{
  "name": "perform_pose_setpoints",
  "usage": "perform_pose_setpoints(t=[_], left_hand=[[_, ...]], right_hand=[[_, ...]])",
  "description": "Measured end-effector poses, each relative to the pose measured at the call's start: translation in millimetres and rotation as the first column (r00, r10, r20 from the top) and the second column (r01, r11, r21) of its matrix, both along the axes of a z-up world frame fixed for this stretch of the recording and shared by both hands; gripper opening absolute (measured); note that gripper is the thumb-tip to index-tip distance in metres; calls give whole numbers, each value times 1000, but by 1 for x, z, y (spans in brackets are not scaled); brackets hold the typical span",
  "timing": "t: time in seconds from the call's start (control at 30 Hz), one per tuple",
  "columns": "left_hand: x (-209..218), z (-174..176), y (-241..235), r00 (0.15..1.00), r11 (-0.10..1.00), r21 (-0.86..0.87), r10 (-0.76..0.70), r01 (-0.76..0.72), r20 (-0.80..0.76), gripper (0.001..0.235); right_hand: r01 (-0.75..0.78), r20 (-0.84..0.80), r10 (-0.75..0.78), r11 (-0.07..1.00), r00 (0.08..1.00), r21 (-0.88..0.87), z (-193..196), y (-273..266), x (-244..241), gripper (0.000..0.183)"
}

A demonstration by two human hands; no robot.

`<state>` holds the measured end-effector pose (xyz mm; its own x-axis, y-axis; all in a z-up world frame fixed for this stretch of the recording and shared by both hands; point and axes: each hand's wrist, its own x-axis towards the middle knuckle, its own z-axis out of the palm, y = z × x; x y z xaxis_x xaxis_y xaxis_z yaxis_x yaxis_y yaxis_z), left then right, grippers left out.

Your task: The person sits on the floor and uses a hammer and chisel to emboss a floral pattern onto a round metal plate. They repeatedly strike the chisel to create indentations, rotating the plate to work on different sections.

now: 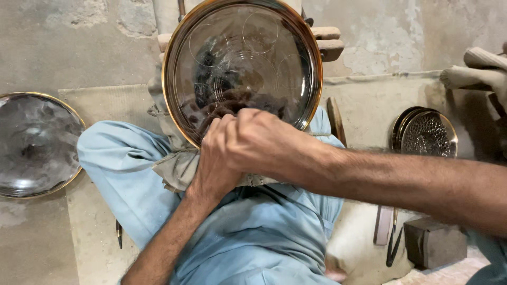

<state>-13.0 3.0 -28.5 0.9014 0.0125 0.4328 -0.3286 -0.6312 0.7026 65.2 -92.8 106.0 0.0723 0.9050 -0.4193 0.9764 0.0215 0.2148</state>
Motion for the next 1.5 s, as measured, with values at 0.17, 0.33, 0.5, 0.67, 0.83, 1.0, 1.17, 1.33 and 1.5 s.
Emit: perform_pose_setpoints(t=[0.17,0.33,0.5,0.67,0.83,1.0,1.17,1.33,1.5], left_hand=[[3,5,5,996,996,19,-84,83,35,21],[6,17,7,998,992,103,-68,68,-5,22],[-11,33,33,997,988,133,70,-74,39,25],[-21,39,60,937,941,9,339,-339,-82,35],[-23,35,65,882,883,-181,372,-433,-290,50],[-25,28,66,900,864,-293,328,-409,-288,62],[-24,28,70,906,871,-307,290,-383,-308,61],[-24,28,70,901,878,-282,295,-387,-320,58],[-25,31,70,914,881,-297,285,-368,-287,56]], right_hand=[[261,-183,-287,953,940,-154,6,-20,3,14],[144,-112,-164,975,980,-168,9,-23,1,7],[-85,-6,85,984,996,-158,7,-20,-9,11],[-97,-7,100,949,995,-300,-3,-12,-15,7],[57,-219,-115,965,969,-255,-6,6,-12,9],[73,-100,-99,968,990,-241,-6,21,-1,7],[281,-90,-315,920,945,-273,-3,19,20,24],[512,8,-533,809,846,-289,0,7,26,29],[657,50,-659,734,750,-171,6,-7,19,20]])
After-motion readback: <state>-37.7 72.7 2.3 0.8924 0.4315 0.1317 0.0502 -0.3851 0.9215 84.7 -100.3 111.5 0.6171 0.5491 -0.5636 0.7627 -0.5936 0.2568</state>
